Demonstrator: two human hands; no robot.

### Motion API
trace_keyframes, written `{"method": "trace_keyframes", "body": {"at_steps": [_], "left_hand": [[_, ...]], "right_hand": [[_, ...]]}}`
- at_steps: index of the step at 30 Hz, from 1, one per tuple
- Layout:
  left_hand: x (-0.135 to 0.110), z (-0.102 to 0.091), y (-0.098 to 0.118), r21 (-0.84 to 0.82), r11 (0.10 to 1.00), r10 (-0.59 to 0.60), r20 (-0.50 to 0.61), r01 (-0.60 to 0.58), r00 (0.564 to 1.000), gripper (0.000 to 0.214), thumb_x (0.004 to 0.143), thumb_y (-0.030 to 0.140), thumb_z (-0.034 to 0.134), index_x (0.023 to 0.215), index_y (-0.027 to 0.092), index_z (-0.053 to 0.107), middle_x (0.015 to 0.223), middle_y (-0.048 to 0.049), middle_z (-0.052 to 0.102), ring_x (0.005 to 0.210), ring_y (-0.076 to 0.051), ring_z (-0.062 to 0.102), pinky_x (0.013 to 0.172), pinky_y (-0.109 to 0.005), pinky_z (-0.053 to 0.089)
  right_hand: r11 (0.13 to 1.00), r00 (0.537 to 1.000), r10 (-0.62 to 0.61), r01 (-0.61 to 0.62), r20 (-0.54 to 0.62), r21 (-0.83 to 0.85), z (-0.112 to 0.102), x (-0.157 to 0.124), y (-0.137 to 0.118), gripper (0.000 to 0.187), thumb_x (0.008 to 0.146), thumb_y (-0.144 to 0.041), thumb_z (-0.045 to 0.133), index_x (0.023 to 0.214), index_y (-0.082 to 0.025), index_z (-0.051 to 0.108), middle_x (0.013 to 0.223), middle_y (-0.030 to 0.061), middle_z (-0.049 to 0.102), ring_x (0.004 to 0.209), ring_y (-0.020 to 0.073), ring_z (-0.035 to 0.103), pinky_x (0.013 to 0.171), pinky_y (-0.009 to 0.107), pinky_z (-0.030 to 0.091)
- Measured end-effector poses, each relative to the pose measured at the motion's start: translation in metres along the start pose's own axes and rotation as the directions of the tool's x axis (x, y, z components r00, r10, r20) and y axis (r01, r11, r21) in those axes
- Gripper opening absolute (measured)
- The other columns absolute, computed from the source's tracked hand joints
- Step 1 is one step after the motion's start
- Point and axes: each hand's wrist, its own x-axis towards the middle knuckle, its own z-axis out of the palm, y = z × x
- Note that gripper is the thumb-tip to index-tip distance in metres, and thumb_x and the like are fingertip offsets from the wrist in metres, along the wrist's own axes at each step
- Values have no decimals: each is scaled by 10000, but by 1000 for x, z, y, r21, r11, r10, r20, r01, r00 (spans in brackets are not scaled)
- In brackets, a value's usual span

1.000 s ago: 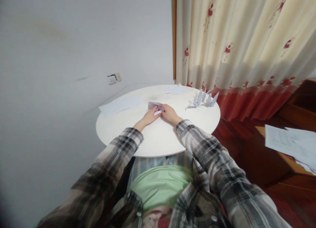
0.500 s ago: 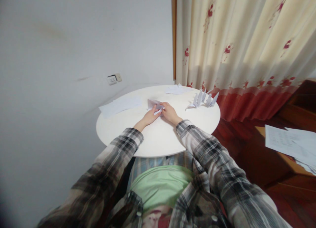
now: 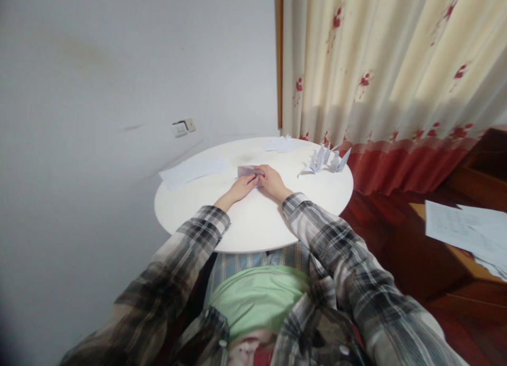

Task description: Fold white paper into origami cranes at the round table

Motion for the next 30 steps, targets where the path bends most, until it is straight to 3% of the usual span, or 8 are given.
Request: {"method": "trace_keyframes", "body": {"at_steps": [7, 15, 25, 30], "left_hand": [[1, 1, -2, 7, 1000, 13, 24, -13, 1000, 412, 903, 370, 353, 1137, 162, 620, 1217, -72, 607, 1136, -200, 535, 1028, -336, 346], [2, 3, -6, -46, 999, 29, 13, -29, 999, 340, 881, 299, 409, 1087, 189, 655, 1178, -49, 633, 1104, -183, 558, 1020, -325, 372], [6, 8, -14, -9, 1000, 26, 12, -26, 1000, 387, 907, 276, 327, 1124, 163, 627, 1223, -52, 605, 1143, -160, 532, 1038, -312, 349], [6, 9, -13, -54, 998, 9, -4, -9, 1000, 380, 897, 260, 338, 1122, 166, 629, 1221, -59, 606, 1138, -158, 538, 1035, -313, 356]], "right_hand": [[987, 988, 91, -73, 122, -141, 1, 0, 1, 331, 784, -77, 455, 1060, -148, 625, 1099, 84, 627, 1046, 162, 551, 949, 294, 397], [959, 964, 101, -28, 245, -283, 2, 2, 4, 270, 817, -145, 495, 1043, -120, 641, 1086, 122, 634, 1061, 203, 556, 959, 303, 376], [964, 971, 170, -130, 167, -231, 6, -2, 2, 509, 832, -224, 511, 1301, -46, 428, 1294, 194, 503, 1193, 232, 479, 1016, 344, 347], [978, 981, 134, -107, 140, -180, 4, -1, 2, 445, 834, -166, 490, 1268, -71, 470, 1304, 176, 500, 1208, 206, 466, 1046, 347, 323]]}}
